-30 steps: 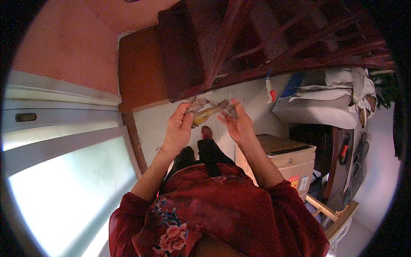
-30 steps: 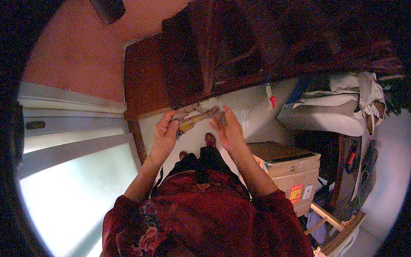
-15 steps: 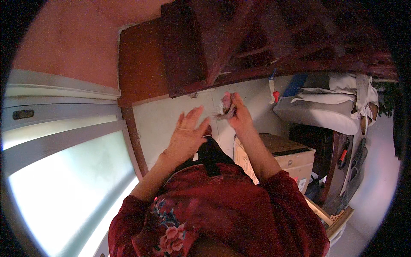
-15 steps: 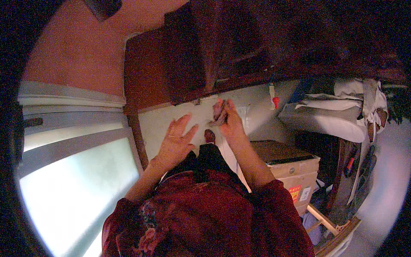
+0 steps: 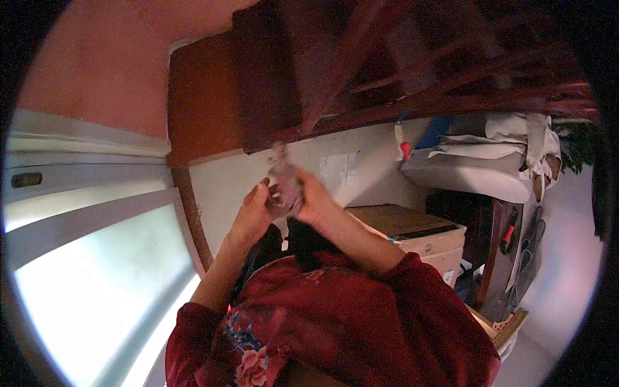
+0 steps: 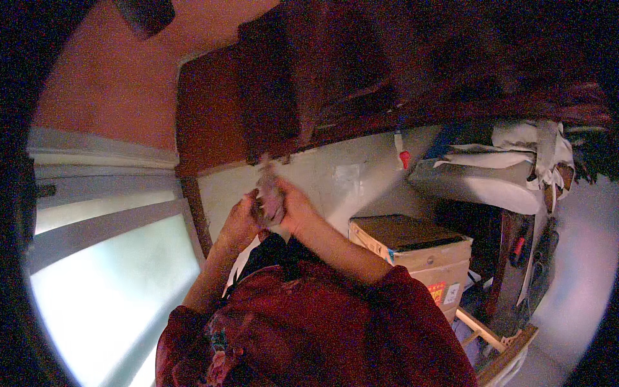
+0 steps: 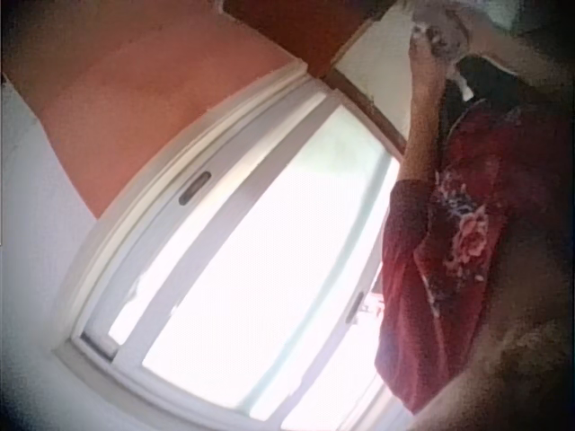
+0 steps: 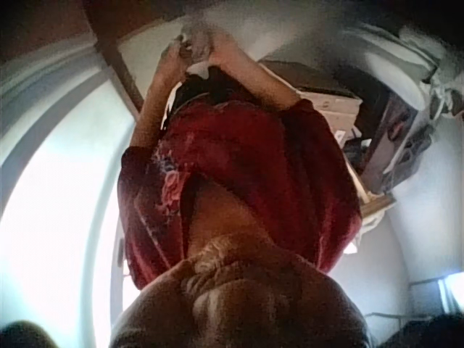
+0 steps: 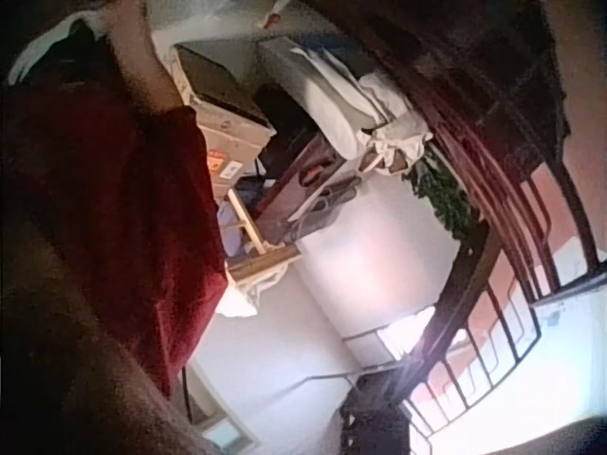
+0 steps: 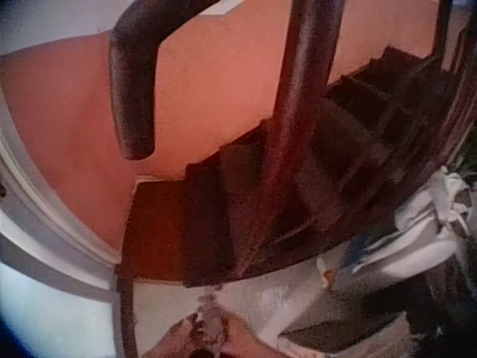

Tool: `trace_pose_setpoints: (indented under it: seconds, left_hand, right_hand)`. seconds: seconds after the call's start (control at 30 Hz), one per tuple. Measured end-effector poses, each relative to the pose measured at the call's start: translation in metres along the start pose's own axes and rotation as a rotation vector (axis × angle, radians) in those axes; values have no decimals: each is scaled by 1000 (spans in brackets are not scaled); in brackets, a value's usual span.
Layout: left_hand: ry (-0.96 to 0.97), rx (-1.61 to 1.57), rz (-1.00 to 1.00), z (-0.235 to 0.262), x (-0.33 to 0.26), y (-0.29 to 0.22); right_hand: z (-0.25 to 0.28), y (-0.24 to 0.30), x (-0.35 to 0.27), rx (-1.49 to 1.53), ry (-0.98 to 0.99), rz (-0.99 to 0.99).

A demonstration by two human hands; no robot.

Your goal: The person wipes the steps and handrail of a spiral staircase with a cloth, then rinses and wrings the cloth in a bucket of water on the floor.

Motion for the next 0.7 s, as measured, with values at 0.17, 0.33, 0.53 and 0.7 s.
trace_pose_setpoints:
  seconds: [0.17, 0.33, 0.53, 0.7]
  left_hand:
    - [-165, -100, -196, -13, 8, 0]
    - [-217, 462, -417, -40, 2, -15]
    - [76, 1371, -733, -53, 14, -3]
    - [219, 1398, -814, -77, -3, -18]
  right_hand:
    - [-4, -31, -8, -602, -123, 315]
    - [10, -18, -11, -489, -214, 458]
    - [-1, -15, -8, -590, -135, 666]
    - [16, 33, -14, -576, -414, 731]
Point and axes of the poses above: each hand's wrist, its own x-axis towards the middle knuckle, its own z-axis out of the back of the hand, y = z × x, the point moved 1 cm from there along x, towards the middle knuckle, and after that the axes turned 11 degrees about -x, right-handed, at the moved point
